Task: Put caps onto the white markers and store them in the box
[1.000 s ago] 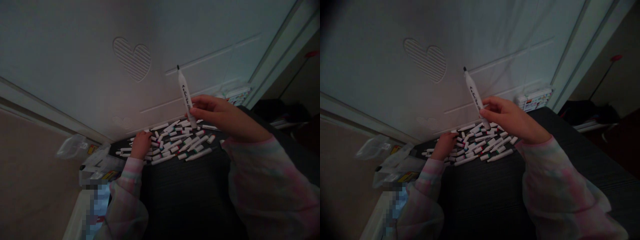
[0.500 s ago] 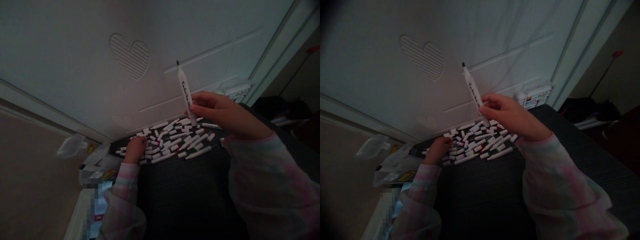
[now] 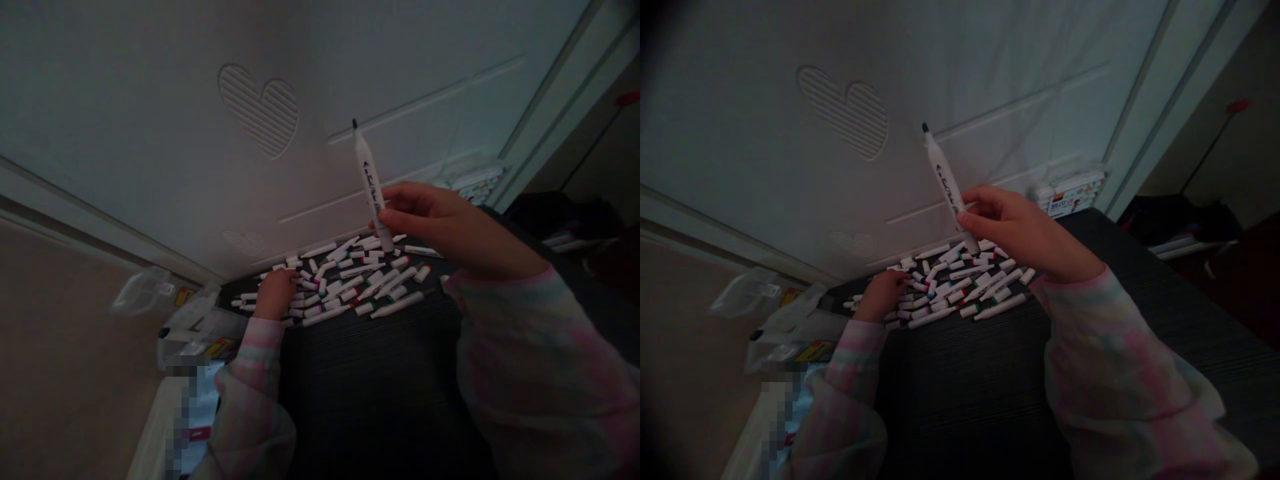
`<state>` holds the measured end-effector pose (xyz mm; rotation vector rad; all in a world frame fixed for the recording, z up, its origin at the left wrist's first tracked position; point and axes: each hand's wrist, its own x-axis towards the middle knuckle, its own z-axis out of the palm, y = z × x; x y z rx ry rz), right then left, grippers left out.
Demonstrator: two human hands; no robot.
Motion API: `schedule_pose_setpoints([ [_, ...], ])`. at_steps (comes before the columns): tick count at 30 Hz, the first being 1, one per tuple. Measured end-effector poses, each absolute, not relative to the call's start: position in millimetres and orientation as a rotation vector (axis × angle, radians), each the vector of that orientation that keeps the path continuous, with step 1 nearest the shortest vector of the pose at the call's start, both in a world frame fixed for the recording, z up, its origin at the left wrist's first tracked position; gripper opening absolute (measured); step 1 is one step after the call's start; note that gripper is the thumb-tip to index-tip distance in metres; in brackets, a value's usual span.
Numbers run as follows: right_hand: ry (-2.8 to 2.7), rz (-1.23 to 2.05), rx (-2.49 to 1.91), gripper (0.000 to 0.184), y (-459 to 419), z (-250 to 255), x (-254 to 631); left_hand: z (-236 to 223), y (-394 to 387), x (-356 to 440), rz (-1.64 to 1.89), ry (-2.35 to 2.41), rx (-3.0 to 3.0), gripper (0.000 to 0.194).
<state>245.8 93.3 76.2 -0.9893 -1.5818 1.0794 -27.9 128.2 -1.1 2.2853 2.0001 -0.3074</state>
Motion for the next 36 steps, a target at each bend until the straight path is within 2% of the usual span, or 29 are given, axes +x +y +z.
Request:
schedule_pose_setpoints([
  [10,-1.562,1.095,-1.016,0.025,91.9,79.1,245.6,1.2,134.3,-22.8,-0.317,1.943,2.337,0.027],
  [16,-1.562,1.085,-1.009,0.024,92.2,78.6,244.9,2.0,132.0,-22.9,-0.205,1.957,2.338,0.025],
  [20,-1.563,1.087,-1.027,0.025,91.4,79.8,244.1,4.2,127.4,-25.8,-0.012,1.976,2.307,0.016],
  [26,-1.551,1.106,-1.016,0.024,91.7,78.9,243.7,14.0,120.2,-22.7,0.383,1.869,2.12,0.018],
  [30,-1.572,1.112,-1.019,0.023,92.4,78.9,243.2,20.6,113.9,-16.7,0.628,1.709,1.857,0.011],
  [36,-1.554,1.134,-1.052,0.025,92.0,79.5,240.0,30.9,104.9,-7.3,0.916,1.305,1.288,0.018],
])
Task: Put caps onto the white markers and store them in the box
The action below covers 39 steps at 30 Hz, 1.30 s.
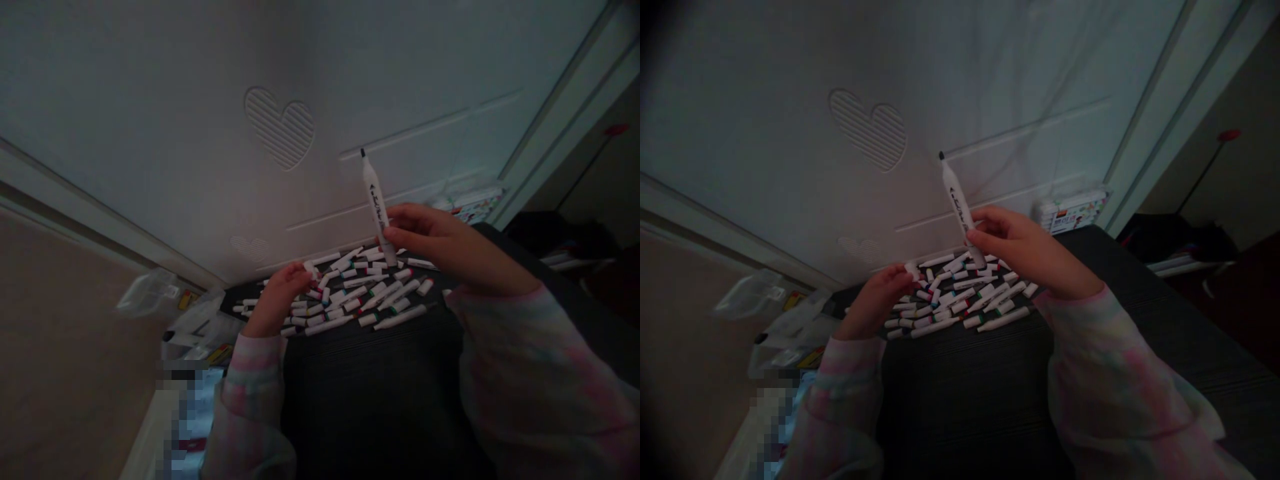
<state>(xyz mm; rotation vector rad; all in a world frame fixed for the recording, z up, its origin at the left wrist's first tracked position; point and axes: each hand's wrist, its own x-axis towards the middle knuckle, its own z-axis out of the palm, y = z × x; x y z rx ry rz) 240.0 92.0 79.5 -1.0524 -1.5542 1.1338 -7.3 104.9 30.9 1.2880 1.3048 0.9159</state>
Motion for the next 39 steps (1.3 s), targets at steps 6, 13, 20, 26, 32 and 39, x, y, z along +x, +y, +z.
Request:
schedule_pose_setpoints([
  [6,-1.548,1.141,-1.109,0.031,93.1,79.3,237.8,46.5,100.3,-0.4,1.113,0.964,0.775,0.005],
  [13,-1.533,1.183,-1.18,0.034,94.4,74.5,234.0,60.6,98.8,7.0,1.185,0.729,0.547,0.012],
  [20,-1.604,1.189,-1.194,0.034,87.3,81.5,222.1,75.7,94.1,7.5,1.3,0.683,0.624,0.019],
  [26,-1.696,1.24,-1.184,0.033,74.5,90.2,207.8,80.0,88.6,2.9,1.41,0.607,0.561,0.004],
  [32,-1.757,1.188,-1.226,0.03,59.9,94.1,201.0,85.0,82.3,2.3,1.498,0.547,0.438,0.016],
  [39,-1.858,0.905,-1.28,0.027,49.4,92.7,200.6,89.1,80.5,-2.2,1.524,0.534,0.315,0.03],
])
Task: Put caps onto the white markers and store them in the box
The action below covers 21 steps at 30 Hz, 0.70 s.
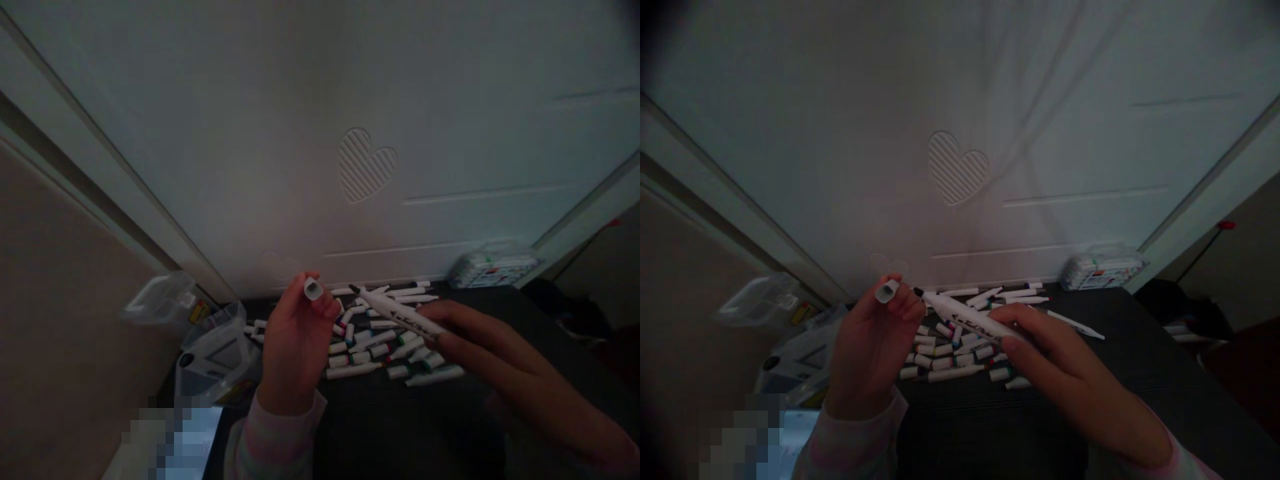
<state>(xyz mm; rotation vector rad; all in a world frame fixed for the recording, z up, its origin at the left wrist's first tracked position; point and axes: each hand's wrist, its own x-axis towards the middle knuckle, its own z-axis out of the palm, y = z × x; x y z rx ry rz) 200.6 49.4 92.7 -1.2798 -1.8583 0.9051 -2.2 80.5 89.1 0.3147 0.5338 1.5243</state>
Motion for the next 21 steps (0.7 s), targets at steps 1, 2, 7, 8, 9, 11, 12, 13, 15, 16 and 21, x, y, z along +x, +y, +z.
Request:
schedule_pose_setpoints([
  [1,-1.875,0.872,-1.285,0.027,48.3,91.8,200.2,89.3,80.5,-2.1,1.527,0.543,0.304,0.03],
  [2,-1.888,0.845,-1.29,0.027,47.0,90.6,200.0,89.5,80.6,-1.7,1.529,0.553,0.293,0.029],
  [7,-1.879,0.788,-1.352,0.029,42.4,82.3,201.5,88.5,81.4,1.1,1.536,0.598,0.27,0.021],
  [8,-1.887,0.795,-1.354,0.03,42.2,81.2,201.8,87.8,81.5,1.7,1.547,0.61,0.28,0.019],
  [9,-1.897,0.8,-1.354,0.031,42.2,80.6,202.0,87.0,81.5,2.2,1.559,0.625,0.295,0.017],
  [11,-1.909,0.785,-1.353,0.032,42.9,80.7,201.7,85.1,81.3,3.4,1.595,0.656,0.351,0.015],
  [12,-1.915,0.773,-1.353,0.032,43.5,81.3,201.4,84.2,81.2,4.0,1.617,0.672,0.391,0.015],
  [13,-1.922,0.76,-1.348,0.032,44.1,82.2,200.9,83.5,80.9,4.6,1.642,0.685,0.436,0.015],
  [15,-1.937,0.748,-1.339,0.032,45.3,84.1,200.1,82.2,80.3,5.6,1.695,0.714,0.526,0.015],
  [16,-1.948,0.753,-1.334,0.032,45.7,84.9,199.8,81.7,79.8,6.0,1.716,0.735,0.564,0.014],
  [21,-1.954,0.751,-1.349,0.03,46.3,85.7,200.0,79.2,77.3,5.8,1.757,0.825,0.704,0.009],
])
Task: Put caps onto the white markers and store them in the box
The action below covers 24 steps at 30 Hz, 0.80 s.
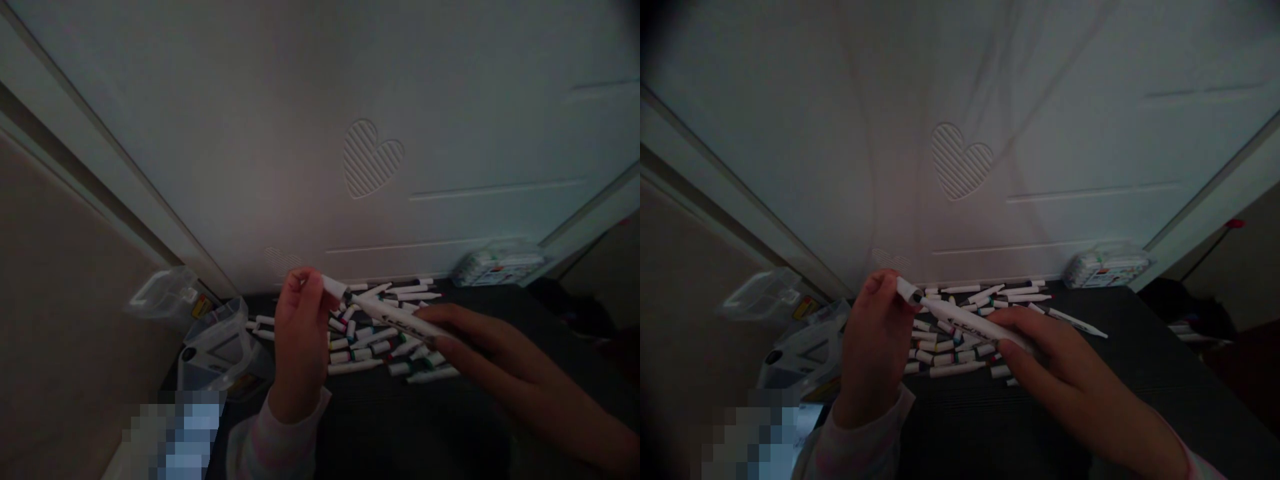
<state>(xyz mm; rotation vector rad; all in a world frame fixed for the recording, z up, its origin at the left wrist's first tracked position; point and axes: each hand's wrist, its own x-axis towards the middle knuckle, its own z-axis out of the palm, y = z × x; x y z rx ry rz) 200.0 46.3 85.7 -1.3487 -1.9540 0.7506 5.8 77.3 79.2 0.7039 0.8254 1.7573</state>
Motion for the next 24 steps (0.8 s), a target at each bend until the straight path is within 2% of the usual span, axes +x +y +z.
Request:
schedule_pose_setpoints([
  [24,-2.072,0.67,-1.232,0.021,47.6,89.4,194.3,77.9,66.9,7.0,1.742,1.095,1.169,0.006],
])
